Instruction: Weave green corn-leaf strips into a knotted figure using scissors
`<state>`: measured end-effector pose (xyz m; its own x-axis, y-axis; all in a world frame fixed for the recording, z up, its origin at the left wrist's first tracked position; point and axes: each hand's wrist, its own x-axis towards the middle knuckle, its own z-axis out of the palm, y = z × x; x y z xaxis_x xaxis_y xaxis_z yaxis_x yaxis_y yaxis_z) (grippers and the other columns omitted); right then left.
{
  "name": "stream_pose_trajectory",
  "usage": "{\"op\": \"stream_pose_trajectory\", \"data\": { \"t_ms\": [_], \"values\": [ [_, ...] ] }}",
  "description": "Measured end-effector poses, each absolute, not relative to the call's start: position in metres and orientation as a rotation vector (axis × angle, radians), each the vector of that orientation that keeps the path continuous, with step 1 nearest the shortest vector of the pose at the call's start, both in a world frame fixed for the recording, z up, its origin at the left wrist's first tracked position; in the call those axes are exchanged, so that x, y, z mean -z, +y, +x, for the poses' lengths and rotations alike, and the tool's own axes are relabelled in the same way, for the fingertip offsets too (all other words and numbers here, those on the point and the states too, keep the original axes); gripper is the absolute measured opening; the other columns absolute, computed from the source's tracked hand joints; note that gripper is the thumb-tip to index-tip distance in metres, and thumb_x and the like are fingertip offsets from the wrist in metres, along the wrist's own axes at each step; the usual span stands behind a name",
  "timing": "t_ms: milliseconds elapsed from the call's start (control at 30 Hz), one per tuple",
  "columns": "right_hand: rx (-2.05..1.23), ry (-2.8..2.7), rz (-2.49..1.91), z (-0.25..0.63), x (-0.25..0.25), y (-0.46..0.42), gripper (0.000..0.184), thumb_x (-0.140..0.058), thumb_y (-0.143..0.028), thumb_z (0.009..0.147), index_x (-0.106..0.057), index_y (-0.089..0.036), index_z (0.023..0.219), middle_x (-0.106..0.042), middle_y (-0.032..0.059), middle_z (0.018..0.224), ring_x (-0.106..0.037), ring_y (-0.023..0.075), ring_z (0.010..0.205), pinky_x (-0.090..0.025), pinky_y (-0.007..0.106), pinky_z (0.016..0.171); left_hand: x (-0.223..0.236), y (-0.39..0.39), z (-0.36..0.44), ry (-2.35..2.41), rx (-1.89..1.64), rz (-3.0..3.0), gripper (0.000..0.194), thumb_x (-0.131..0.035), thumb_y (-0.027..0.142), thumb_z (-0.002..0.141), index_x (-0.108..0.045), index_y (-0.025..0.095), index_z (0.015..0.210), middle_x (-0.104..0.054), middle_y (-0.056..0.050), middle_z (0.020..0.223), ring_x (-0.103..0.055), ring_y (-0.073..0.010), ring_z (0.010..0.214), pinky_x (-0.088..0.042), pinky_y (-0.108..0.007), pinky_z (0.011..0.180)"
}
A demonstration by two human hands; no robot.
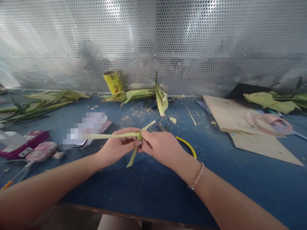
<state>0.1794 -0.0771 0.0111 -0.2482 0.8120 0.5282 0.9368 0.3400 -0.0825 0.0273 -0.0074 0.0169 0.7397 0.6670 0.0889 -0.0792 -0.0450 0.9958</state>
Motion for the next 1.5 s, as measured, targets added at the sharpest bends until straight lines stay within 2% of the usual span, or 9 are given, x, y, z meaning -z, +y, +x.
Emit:
{"op": "stream_pose_trajectory", "data": {
  "t_ms": [267,400,533,667,867,1100,1267,1400,1500],
  "values": [
    [0.164,-2.084,-1.609,0.175,-0.013,-0.076,0.015,-0.039,-0.018,0.085,-0.049,-0.019,0.073,-0.052,-0.001,0.057,-0.047,0.0126,0.051,-0.03,0.024,0.048,-0.017,-0.005,0.027,0.489,-0.663,1.565,0.019,-0.064,0.023,0.071,-0.053,0.014,0.085,-0.059,0.003,0.063,-0.06,-0.0098,0.054,-0.05,-0.025,0.057],
    [0.127,-2.022,-1.47,0.177,-0.015,-0.076,0.013,-0.04,-0.022,0.087,-0.052,-0.017,0.088,-0.057,0.0061,0.08,-0.054,0.0178,0.075,-0.043,0.03,0.067,-0.018,0.0,0.025,0.493,-0.691,1.624,0.012,-0.053,0.025,0.079,-0.048,0.016,0.085,-0.057,0.003,0.064,-0.053,-0.007,0.046,-0.043,-0.023,0.051],
    [0.356,-1.835,-1.305,0.189,-0.016,-0.075,0.018,-0.04,-0.015,0.086,-0.053,-0.018,0.096,-0.055,0.009,0.091,-0.053,0.0208,0.09,-0.044,0.038,0.081,-0.016,0.008,0.022,0.503,-0.737,1.749,0.013,-0.043,0.022,0.084,-0.05,0.017,0.093,-0.051,0.004,0.064,-0.043,-0.0068,0.048,-0.034,-0.023,0.049],
    [0.646,-1.84,-1.229,0.195,-0.016,-0.075,0.029,-0.044,-0.008,0.083,-0.052,-0.02,0.11,-0.056,0.0102,0.104,-0.051,0.0209,0.102,-0.043,0.038,0.088,-0.02,0.012,0.017,0.468,-0.853,2.277,0.02,-0.038,0.015,0.084,-0.057,0.017,0.078,-0.053,-0.001,0.073,-0.049,-0.0133,0.073,-0.034,-0.028,0.068],
    [1.009,-2.148,-1.259,0.185,-0.017,-0.083,0.034,-0.048,-0.02,0.088,-0.049,-0.022,0.122,-0.059,0.005,0.119,-0.045,0.0206,0.115,-0.031,0.04,0.1,-0.03,0.007,0.012,0.586,-0.869,2.646,0.026,-0.034,0.009,0.083,-0.055,0.017,0.07,-0.058,-0.001,0.072,-0.048,-0.0161,0.076,-0.028,-0.033,0.073],
    [0.772,-2.383,-1.301,0.174,-0.016,-0.081,0.022,-0.042,-0.024,0.09,-0.06,-0.012,0.085,-0.062,0.0084,0.081,-0.056,0.0203,0.082,-0.046,0.035,0.077,-0.029,0.003,0.013,0.563,-0.766,2.706,0.023,-0.034,0.007,0.083,-0.054,0.019,0.08,-0.06,0.0,0.078,-0.048,-0.0158,0.08,-0.031,-0.034,0.077],
    [0.619,-2.344,-1.347,0.169,-0.01,-0.082,0.021,-0.036,-0.021,0.092,-0.053,-0.013,0.083,-0.059,0.0091,0.079,-0.057,0.0207,0.076,-0.046,0.034,0.069,-0.026,0.003,0.011,0.497,-0.873,2.737,0.023,-0.037,0.009,0.082,-0.047,0.018,0.101,-0.058,-0.004,0.094,-0.05,-0.0172,0.092,-0.035,-0.035,0.082],
    [0.41,-2.064,-1.523,0.176,-0.008,-0.078,0.014,-0.035,-0.024,0.092,-0.046,-0.017,0.087,-0.059,0.0063,0.073,-0.058,0.0189,0.065,-0.043,0.029,0.057,-0.024,-0.001,0.01,0.657,-1.236,2.89,0.036,-0.045,0.017,0.081,-0.044,0.016,0.117,-0.049,-0.013,0.12,-0.04,-0.0265,0.114,-0.03,-0.045,0.093],
    [0.206,-1.809,-1.613,0.18,-0.01,-0.075,0.009,-0.037,-0.026,0.09,-0.041,-0.02,0.085,-0.055,0.0007,0.063,-0.055,0.0156,0.054,-0.037,0.025,0.048,-0.021,-0.004,0.011,0.646,-1.377,2.95,0.038,-0.051,0.021,0.078,-0.045,0.015,0.116,-0.051,-0.014,0.116,-0.043,-0.0279,0.112,-0.032,-0.046,0.093]
  ]
}}
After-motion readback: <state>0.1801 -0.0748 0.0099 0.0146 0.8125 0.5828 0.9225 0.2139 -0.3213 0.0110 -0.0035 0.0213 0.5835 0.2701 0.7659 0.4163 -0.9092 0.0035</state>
